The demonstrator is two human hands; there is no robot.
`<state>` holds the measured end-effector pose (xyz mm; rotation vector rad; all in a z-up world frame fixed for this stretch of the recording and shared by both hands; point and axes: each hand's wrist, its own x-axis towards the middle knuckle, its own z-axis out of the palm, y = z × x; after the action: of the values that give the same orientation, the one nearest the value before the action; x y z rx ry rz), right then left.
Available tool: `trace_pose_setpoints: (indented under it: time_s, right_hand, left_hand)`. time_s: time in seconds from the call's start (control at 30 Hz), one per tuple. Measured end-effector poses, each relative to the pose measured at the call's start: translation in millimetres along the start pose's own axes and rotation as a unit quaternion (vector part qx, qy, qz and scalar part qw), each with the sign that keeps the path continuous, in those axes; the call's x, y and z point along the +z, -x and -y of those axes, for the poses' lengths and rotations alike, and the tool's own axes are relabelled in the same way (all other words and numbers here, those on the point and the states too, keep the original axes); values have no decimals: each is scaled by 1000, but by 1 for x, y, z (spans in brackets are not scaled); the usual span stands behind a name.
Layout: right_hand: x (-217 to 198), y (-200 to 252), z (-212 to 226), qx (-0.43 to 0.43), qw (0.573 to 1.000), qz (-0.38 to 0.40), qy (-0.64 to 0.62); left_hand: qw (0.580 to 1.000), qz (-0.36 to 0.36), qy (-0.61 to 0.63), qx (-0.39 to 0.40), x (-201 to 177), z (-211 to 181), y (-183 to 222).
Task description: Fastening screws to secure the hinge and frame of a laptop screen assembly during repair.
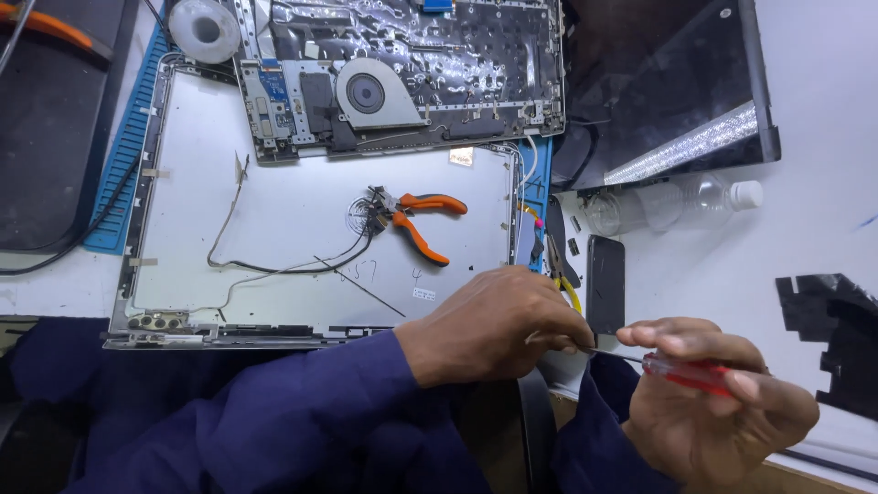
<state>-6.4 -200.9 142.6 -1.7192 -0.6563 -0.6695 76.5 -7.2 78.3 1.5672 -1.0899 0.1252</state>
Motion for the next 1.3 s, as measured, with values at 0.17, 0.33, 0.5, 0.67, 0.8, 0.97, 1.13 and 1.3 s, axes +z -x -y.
trace_pose_setpoints:
  time_s: [0.17, 0.33, 0.5, 0.67, 0.8, 0.97, 1.13, 1.3]
  right_hand:
    - [28, -9, 11, -61, 979, -38, 191]
    - [-15, 23, 1, 44, 997, -54, 42]
    - [8, 3, 10, 22, 993, 6, 114]
    - [24, -1, 14, -44, 974, -13, 220]
    - [10, 15, 11, -3, 980, -66, 185]
    - [8, 3, 23, -13, 960, 91, 263]
    - [29, 6, 22, -30, 963, -45, 265]
    - [9, 1, 29, -12, 966, 26, 257]
  left_hand:
    - [1000, -25, 7, -4, 10, 1, 2]
    - [1000, -24, 7, -18, 10, 0, 0]
    - [1000, -8, -20, -21, 12, -4, 0]
    - [997, -49, -46, -44, 14, -5, 0]
    - [1000, -7, -5, -3, 10, -7, 1]
    - [999, -5, -28, -20, 16, -7, 0]
    - [998, -60, -3, -19, 8, -7, -1]
    - [1000, -30, -3, 0, 9, -7, 2]
